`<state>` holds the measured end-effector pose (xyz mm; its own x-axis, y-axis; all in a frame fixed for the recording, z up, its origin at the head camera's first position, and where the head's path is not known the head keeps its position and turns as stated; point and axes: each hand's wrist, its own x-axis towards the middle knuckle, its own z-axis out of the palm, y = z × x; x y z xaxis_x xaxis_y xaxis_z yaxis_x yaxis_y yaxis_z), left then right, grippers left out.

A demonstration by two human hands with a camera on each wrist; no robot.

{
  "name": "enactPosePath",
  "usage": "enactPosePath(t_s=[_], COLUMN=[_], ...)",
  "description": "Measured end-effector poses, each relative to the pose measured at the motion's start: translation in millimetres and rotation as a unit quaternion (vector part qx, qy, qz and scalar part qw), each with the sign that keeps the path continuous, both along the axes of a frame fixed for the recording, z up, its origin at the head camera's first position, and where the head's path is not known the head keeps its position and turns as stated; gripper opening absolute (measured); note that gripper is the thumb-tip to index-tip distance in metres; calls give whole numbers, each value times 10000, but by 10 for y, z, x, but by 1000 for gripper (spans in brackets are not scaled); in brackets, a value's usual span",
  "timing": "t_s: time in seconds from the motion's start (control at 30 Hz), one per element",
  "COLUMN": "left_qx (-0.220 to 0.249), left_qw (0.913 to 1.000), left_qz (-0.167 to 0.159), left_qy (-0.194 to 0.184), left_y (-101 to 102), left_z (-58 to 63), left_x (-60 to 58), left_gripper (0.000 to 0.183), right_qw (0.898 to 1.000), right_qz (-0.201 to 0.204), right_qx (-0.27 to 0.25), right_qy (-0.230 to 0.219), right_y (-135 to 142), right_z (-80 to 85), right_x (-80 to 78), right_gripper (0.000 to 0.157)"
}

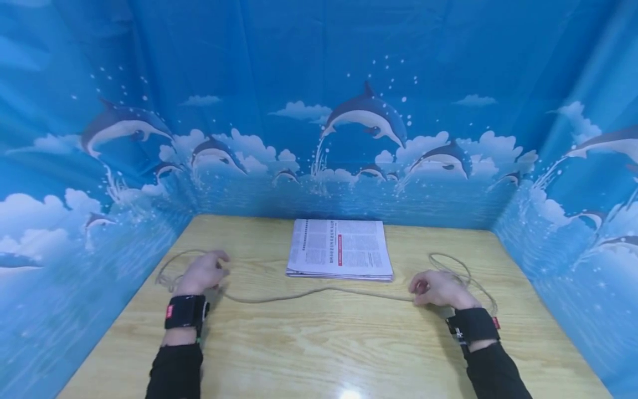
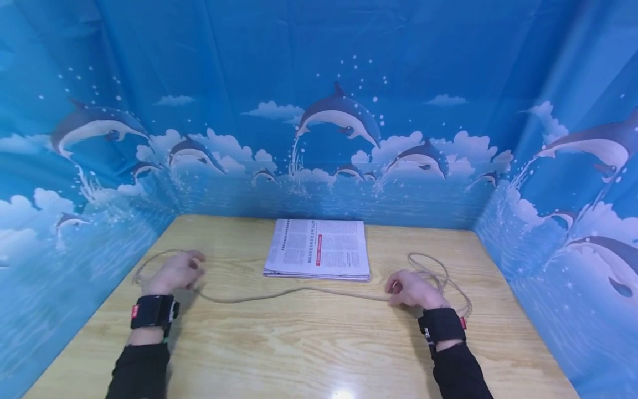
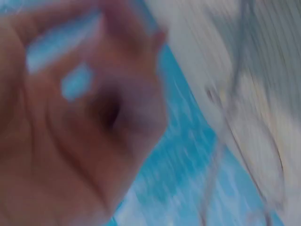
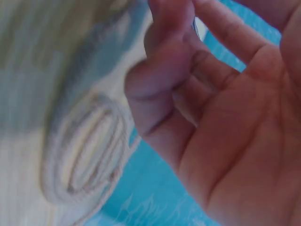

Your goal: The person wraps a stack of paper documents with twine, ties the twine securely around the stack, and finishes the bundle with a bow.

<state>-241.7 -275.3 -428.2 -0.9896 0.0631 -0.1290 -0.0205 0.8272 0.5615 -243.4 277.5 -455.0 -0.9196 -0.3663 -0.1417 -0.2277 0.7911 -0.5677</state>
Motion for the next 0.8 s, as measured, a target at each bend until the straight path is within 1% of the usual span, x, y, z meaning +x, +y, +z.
enactPosePath(t_s=[0.03, 0.1, 0.13, 0.17, 0.2, 0.27, 0.33, 0.4, 0.5, 0.6, 0.67, 0.73, 0.8], left_qx=[95, 287, 264, 200, 89, -131, -198, -130, 115, 417, 461, 457, 282], left_qw=[9995, 9956, 9934, 9919, 9914, 9921, 9930, 9941, 9945, 9931, 9928, 9935, 9951], left_qz=[-262, -694, -868, -949, -953, -856, -756, -693, -785, -900, -931, -850, -765], left_qy=[-168, -559, -702, -825, -891, -903, -886, -822, -683, -625, -593, -597, -564], left_y=[92, 271, 346, 409, 462, 525, 534, 504, 428, 376, 367, 373, 388], left_z=[-42, -119, -149, -177, -195, -221, -233, -251, -285, -312, -319, -318, -312], left_x=[-17, -43, -50, -54, -56, -59, -59, -67, -107, -134, -139, -133, -129], left_gripper=[37, 32, 31, 30, 29, 27, 23, 18, 12, 10, 9, 9, 10], right_qw=[10000, 9998, 9996, 9996, 9996, 9994, 9994, 9995, 9997, 9999, 10000, 10000, 9999], right_qz=[33, 172, 215, 237, 255, 333, 318, 312, 204, 125, 38, 11, -10], right_qx=[-15, -74, -108, -97, -86, -83, -77, -85, -106, -115, -82, -15, 73], right_qy=[-62, -121, -130, -88, -30, 55, 70, 44, 1, -14, -7, 39, 84], right_y=[-25, -55, -64, -66, -69, -59, -46, -34, -17, -8, -12, -21, -32], right_z=[-16, -40, -52, -63, -69, -67, -64, -57, -47, -51, -64, -68, -64], right_x=[-1, 5, 6, 6, 7, 7, 2, 1, -16, -29, -30, -30, -30], right_gripper=[19, 17, 15, 14, 13, 12, 12, 13, 13, 13, 14, 15, 15])
